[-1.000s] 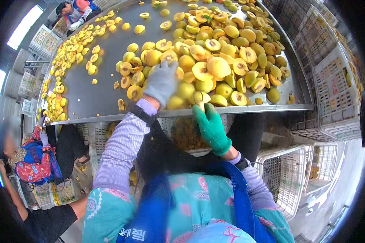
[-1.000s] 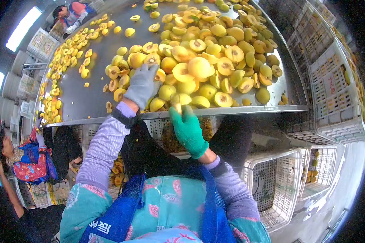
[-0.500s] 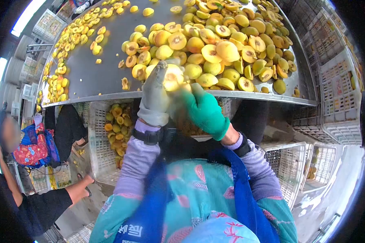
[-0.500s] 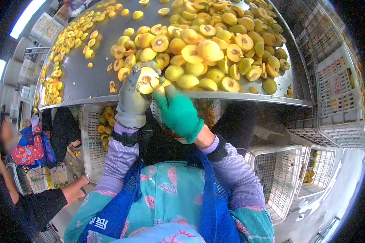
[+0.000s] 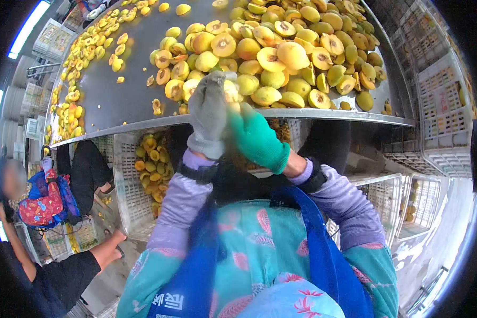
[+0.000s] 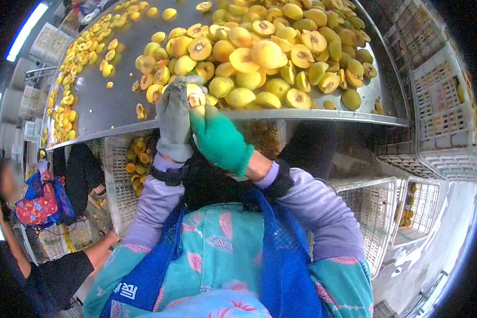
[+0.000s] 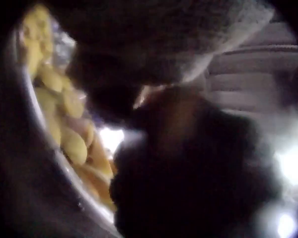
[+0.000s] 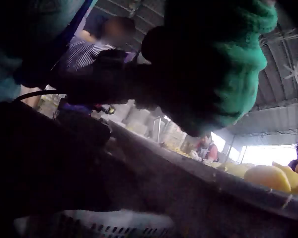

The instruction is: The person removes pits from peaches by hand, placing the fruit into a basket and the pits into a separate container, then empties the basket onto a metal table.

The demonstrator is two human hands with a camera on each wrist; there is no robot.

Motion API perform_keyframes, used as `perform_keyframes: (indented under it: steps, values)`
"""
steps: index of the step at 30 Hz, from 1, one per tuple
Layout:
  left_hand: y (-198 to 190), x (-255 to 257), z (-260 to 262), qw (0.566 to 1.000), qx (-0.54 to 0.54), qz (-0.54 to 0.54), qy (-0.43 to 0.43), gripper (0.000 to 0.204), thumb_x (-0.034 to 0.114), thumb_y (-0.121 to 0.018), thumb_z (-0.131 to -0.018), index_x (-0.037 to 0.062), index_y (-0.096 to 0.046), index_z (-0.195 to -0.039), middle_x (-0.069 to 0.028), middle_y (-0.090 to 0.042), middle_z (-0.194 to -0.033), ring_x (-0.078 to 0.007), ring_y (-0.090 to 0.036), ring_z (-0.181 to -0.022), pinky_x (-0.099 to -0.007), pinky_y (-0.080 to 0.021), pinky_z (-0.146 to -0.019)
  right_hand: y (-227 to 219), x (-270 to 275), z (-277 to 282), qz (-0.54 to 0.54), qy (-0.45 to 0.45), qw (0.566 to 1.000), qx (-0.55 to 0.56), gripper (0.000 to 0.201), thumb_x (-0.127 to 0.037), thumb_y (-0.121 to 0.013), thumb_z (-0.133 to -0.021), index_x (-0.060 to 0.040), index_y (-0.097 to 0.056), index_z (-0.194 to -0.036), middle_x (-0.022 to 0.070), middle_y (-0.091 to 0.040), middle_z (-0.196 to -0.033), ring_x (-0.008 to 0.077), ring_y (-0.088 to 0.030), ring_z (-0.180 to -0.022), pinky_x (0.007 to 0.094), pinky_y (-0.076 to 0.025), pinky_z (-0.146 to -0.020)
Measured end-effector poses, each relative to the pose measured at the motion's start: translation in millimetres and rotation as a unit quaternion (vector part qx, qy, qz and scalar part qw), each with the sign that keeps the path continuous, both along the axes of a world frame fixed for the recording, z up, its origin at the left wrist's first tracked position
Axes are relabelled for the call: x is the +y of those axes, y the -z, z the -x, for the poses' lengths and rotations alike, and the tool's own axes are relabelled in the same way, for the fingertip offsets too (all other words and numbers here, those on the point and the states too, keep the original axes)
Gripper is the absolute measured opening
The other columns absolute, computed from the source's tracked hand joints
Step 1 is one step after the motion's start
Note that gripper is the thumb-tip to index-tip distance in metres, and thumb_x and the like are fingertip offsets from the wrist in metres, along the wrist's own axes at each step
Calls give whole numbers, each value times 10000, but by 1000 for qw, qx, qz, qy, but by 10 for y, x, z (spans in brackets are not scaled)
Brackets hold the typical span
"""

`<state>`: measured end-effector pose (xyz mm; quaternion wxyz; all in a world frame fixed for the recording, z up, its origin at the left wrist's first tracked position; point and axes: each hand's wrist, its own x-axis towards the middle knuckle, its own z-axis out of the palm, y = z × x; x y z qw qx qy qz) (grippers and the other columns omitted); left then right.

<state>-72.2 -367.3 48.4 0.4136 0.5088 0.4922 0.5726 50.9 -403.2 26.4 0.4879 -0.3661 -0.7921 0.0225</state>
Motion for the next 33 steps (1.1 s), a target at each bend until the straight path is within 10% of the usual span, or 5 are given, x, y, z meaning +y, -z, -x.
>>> perform_keyframes:
  steps: [4,16,21,28,33]
  values:
    - [-86,115,77,972,193,-110,75,334,290,-475,-998,-11,-616,-1030,-110,-671,-865,-190,-646,-746,-288,-526,-686,116,81,-116,145,-30,989,0,223,-176,-559,-889,1,-505,-1013,216,-543,-744,390,-546,-565,463,-434,-483]
    - [-109,-18,-153,992,-106,57,39,155,191,-594,-908,39,-625,-917,-47,-641,-785,-144,-607,-716,-291,-496,-645,86,-68,14,243,0,962,126,281,-264,-484,-975,12,-532,-960,266,-533,-646,447,-560,-614,522,-441,-559]
    - [-41,27,-204,955,252,-157,-30,282,99,-650,-749,75,-605,-1027,-85,-656,-898,-245,-638,-823,-344,-511,-757,-1,-43,-4,188,21,976,105,289,-263,-479,-977,20,-525,-936,259,-534,-641,447,-557,-602,516,-442,-541]
    - [-46,21,-279,996,-39,-81,25,379,343,-440,-994,11,-625,-994,-88,-643,-887,-168,-622,-802,-291,-515,-731,107,-36,35,204,26,967,151,326,-290,-500,-965,29,-512,-897,266,-545,-642,449,-549,-582,517,-430,-522]
    - [-153,93,-88,988,43,-51,140,305,279,-522,-964,-8,-625,-980,-90,-644,-888,-169,-628,-810,-287,-519,-729,134,-14,-79,206,-8,972,114,322,-289,-505,-962,30,-509,-927,276,-552,-676,453,-547,-582,512,-428,-526]
